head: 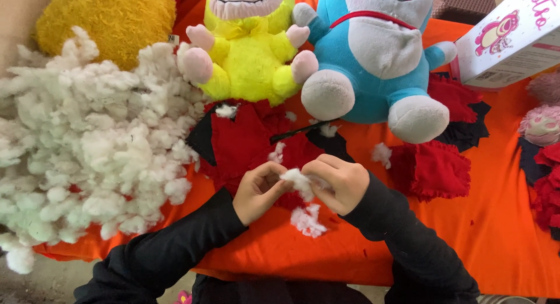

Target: Stuffing a small red fabric pouch with white fiberfill material

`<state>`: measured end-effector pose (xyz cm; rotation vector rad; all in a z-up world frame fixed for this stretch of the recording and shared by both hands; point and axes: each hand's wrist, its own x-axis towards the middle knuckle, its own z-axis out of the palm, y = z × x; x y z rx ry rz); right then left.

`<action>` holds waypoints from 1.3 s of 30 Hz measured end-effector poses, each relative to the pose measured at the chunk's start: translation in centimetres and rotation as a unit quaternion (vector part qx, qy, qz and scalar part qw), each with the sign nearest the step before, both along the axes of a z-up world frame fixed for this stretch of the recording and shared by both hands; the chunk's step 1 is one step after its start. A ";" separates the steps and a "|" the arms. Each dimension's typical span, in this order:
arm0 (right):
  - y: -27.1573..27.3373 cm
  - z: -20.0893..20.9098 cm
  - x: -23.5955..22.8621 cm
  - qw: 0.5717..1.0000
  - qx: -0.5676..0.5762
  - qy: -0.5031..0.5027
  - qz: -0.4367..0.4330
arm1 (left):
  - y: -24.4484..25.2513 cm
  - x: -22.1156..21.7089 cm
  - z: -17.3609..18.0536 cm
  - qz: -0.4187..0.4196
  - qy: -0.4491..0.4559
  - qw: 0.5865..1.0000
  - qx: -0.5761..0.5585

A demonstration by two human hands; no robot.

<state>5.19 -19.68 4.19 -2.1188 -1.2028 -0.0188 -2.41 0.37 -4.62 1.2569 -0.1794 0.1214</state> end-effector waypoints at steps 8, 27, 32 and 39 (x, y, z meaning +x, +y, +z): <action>0.2 0.9 -0.6 0.997 -0.050 -0.053 -0.024 | 0.0 0.0 0.6 0.007 0.011 1.000 0.003; 0.9 0.4 -1.7 0.995 -0.056 -0.077 -0.022 | 0.6 0.2 -0.3 0.007 0.005 0.999 0.048; 0.9 -0.5 -1.2 0.996 -0.023 -0.076 -0.031 | 0.6 -0.3 1.3 0.004 -0.003 0.999 0.052; 1.4 -1.4 -0.5 0.992 0.038 -0.080 -0.090 | 0.6 0.0 3.1 0.003 -0.004 1.000 0.029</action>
